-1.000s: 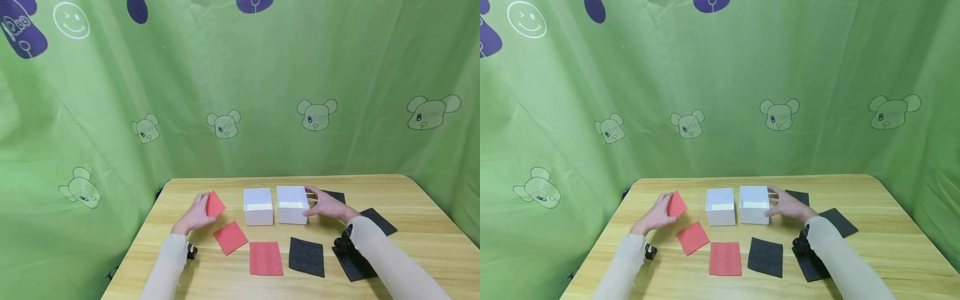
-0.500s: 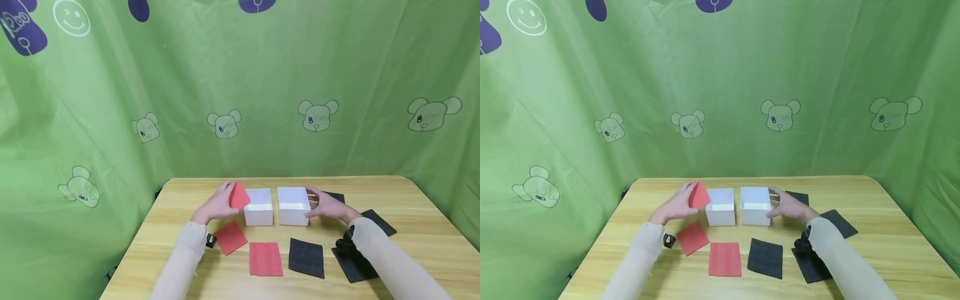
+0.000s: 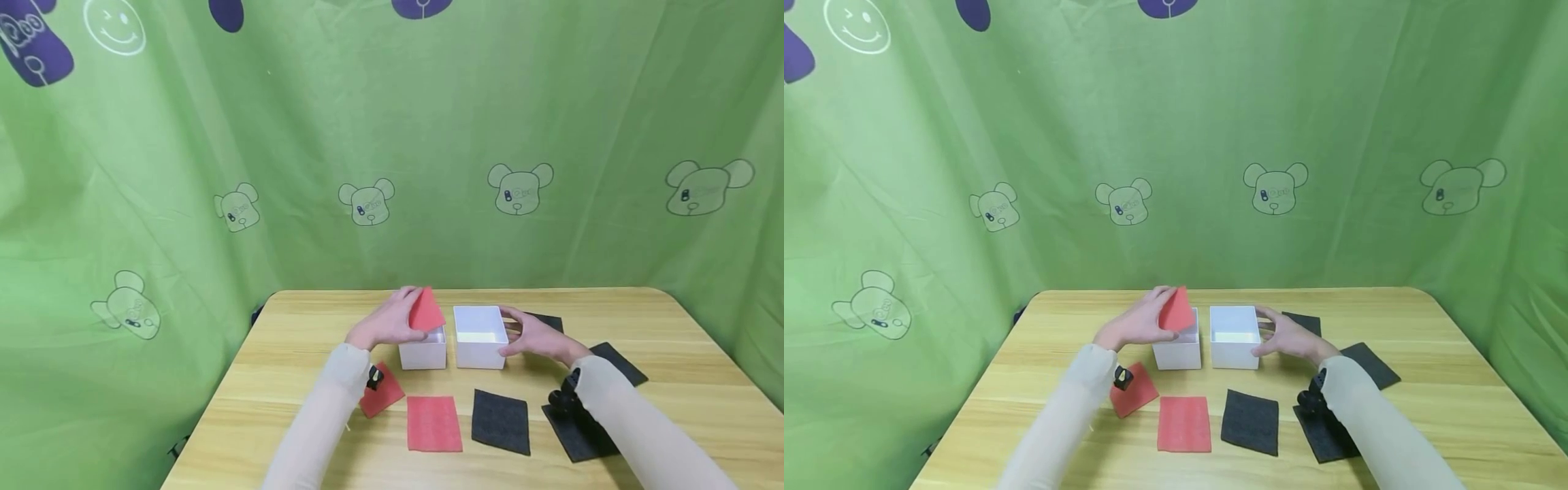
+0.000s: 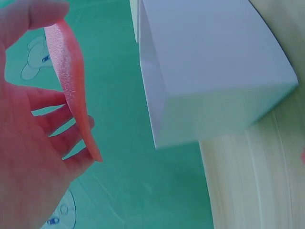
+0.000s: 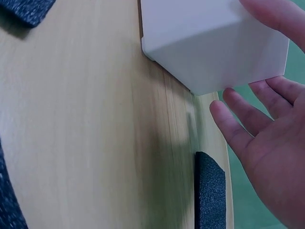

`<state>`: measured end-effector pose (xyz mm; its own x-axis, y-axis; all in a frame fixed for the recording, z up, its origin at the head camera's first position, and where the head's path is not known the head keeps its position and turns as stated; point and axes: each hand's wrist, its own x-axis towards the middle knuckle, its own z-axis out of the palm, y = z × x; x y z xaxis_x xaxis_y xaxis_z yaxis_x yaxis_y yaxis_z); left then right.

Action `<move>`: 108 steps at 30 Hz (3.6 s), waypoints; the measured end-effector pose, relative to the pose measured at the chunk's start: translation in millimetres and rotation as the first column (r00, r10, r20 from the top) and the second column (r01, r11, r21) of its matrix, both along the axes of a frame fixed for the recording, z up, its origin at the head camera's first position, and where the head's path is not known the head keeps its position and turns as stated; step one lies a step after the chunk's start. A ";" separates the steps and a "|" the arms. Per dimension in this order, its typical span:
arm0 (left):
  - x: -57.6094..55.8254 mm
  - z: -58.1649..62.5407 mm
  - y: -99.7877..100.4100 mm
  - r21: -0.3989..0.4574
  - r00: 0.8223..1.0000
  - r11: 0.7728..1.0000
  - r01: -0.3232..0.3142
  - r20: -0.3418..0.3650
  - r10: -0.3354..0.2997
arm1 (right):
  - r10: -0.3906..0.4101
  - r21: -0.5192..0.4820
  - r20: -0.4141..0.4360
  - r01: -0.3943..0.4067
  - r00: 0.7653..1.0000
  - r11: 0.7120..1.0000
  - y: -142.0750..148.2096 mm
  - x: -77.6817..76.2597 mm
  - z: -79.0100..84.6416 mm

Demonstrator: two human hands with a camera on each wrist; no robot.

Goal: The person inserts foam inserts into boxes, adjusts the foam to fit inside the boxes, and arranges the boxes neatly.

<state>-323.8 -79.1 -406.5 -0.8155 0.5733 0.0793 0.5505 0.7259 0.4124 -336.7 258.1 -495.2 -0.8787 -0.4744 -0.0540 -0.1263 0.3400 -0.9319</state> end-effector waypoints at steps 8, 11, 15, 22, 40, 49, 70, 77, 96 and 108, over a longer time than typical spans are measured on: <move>-3.0 3.3 33.5 -0.048 0.998 0.997 0.056 -0.018 -0.057 | 0.015 -0.006 -0.004 -0.015 1.000 1.000 3.0 -2.6 -3.0; -6.6 1.9 45.0 -0.101 0.996 0.992 0.077 -0.045 -0.082 | 0.027 -0.023 0.008 -0.027 1.000 0.999 2.2 -3.7 -3.3; -12.4 -0.9 58.2 -0.175 0.992 0.980 0.092 -0.074 -0.107 | 0.046 -0.054 0.016 -0.045 0.999 0.998 1.6 -5.2 -3.8; -17.8 -3.7 74.0 -0.220 0.993 0.972 0.086 -0.059 -0.101 | 0.062 -0.067 0.025 -0.060 0.998 0.996 1.7 -4.7 -5.0; -18.8 -17.9 96.7 -0.234 0.992 0.967 0.104 -0.040 -0.117 | 0.069 -0.061 0.014 -0.068 0.998 0.996 1.6 -1.5 -3.1; -18.7 -25.6 104.3 -0.227 0.992 0.967 0.114 -0.027 -0.123 | 0.077 -0.080 0.003 -0.076 0.997 0.994 2.5 -1.7 -6.3; -22.3 -32.4 112.9 -0.224 0.995 0.970 0.097 -0.014 -0.103 | 0.092 -0.064 -0.002 -0.092 0.996 0.994 3.8 -1.6 -7.3; -20.1 -32.1 114.8 -0.218 0.995 0.971 0.100 0.020 -0.098 | 0.085 -0.050 -0.005 -0.085 0.996 0.995 3.7 -1.9 -7.4; -21.1 -32.6 110.3 -0.263 0.988 0.952 0.157 0.034 -0.154 | 0.090 -0.037 -0.001 -0.090 0.996 0.995 5.0 -0.8 -7.0; -20.3 -32.5 108.6 -0.325 0.983 0.928 0.184 0.037 -0.182 | 0.094 -0.026 -0.005 -0.094 0.996 0.995 5.7 -3.8 -8.4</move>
<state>-344.1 29.5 -439.0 -0.6935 0.7064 -0.1415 0.6850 0.7074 0.1744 -340.5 263.8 -503.6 -0.8301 -0.5564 -0.0370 -0.1606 0.3020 -0.9397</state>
